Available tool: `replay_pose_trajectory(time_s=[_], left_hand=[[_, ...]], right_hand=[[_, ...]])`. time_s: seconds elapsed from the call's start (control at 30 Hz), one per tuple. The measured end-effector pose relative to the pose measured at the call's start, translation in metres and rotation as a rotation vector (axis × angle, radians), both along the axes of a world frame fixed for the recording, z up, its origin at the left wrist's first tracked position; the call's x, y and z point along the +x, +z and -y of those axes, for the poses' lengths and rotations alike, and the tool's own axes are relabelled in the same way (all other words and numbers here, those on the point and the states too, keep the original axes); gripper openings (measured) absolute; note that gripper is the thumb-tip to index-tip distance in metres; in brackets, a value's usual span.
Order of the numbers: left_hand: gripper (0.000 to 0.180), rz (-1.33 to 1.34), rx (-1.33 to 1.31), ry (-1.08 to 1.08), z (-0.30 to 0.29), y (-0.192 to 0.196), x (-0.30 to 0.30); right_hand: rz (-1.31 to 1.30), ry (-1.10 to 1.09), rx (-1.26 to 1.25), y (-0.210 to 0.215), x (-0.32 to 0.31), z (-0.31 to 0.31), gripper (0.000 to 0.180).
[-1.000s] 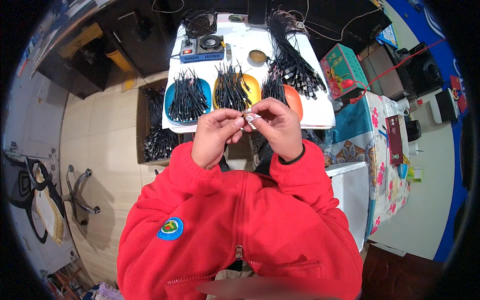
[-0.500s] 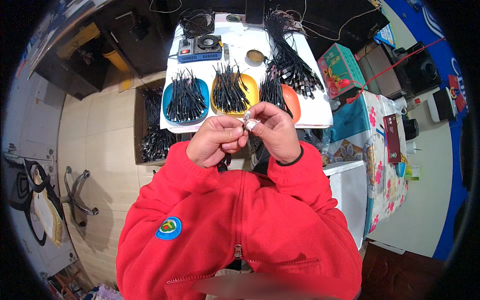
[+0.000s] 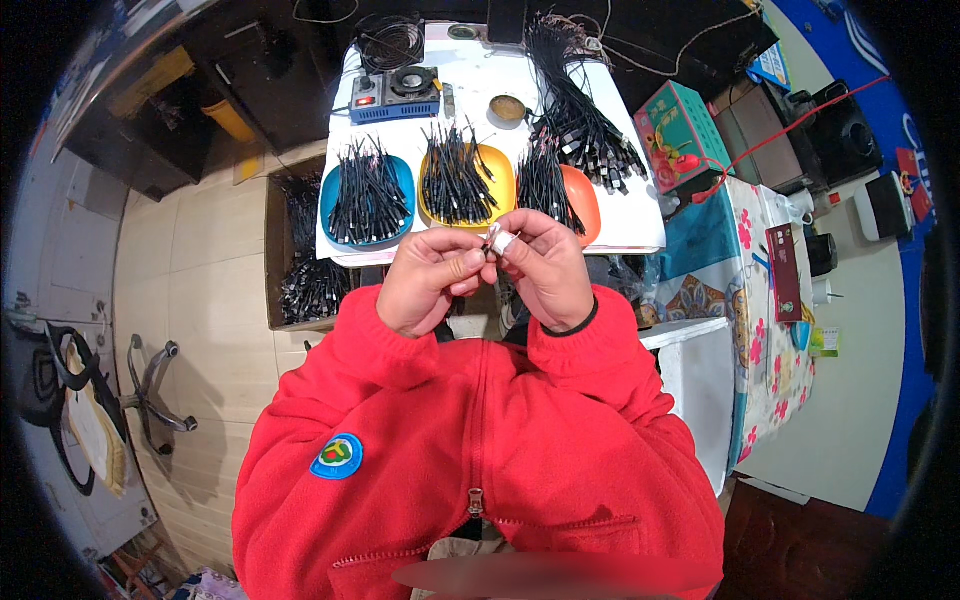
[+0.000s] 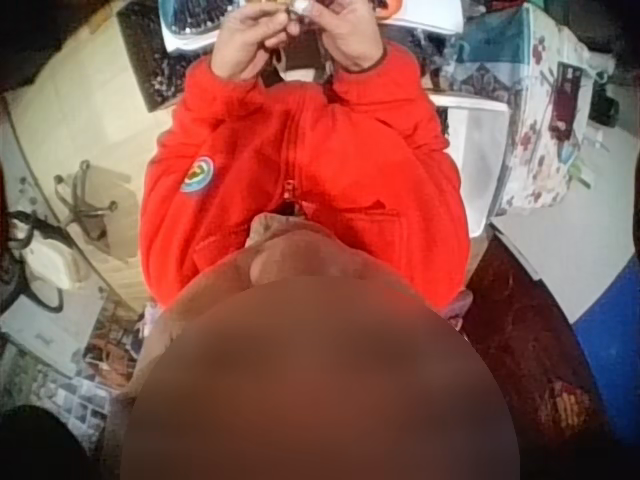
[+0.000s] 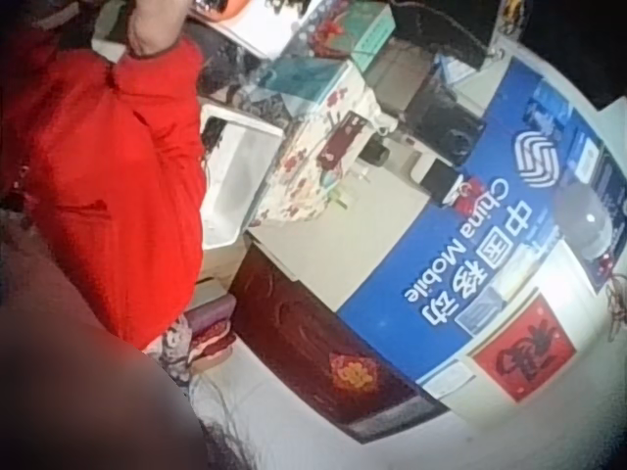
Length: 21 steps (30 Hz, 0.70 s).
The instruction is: The person repeatedly picks small black electronic components from trays, attaches a white connector to each, and places the assembled units into a white bin. The person handles items one at a time and continues the cycle throughout the clip.
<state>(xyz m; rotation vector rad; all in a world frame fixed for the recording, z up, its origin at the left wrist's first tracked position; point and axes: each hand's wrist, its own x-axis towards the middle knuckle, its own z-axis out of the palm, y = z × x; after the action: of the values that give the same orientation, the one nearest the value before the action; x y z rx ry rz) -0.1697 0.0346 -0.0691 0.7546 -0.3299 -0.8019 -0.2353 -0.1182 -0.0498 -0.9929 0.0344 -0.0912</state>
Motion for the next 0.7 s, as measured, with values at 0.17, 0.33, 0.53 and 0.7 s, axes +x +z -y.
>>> replay_pose_trajectory(time_s=[0.17,0.33,0.53,0.7], left_hand=[[0.019,0.34,0.291,0.053,-0.004,0.001,0.001],[0.018,0.651,0.362,0.168,0.01,-0.015,-0.002],[0.014,0.227,0.343,0.124,0.024,-0.027,0.011],[0.015,0.18,0.349,0.125,0.035,-0.031,0.016]], right_hand=[[-0.06,0.065,0.041,-0.009,0.002,0.013,0.013],[-0.159,0.405,0.664,-0.038,0.007,0.02,0.029],[-0.242,-0.324,-0.863,-0.048,0.024,0.1,0.02],[-0.404,-0.482,-1.791,-0.066,0.038,0.129,0.015]])
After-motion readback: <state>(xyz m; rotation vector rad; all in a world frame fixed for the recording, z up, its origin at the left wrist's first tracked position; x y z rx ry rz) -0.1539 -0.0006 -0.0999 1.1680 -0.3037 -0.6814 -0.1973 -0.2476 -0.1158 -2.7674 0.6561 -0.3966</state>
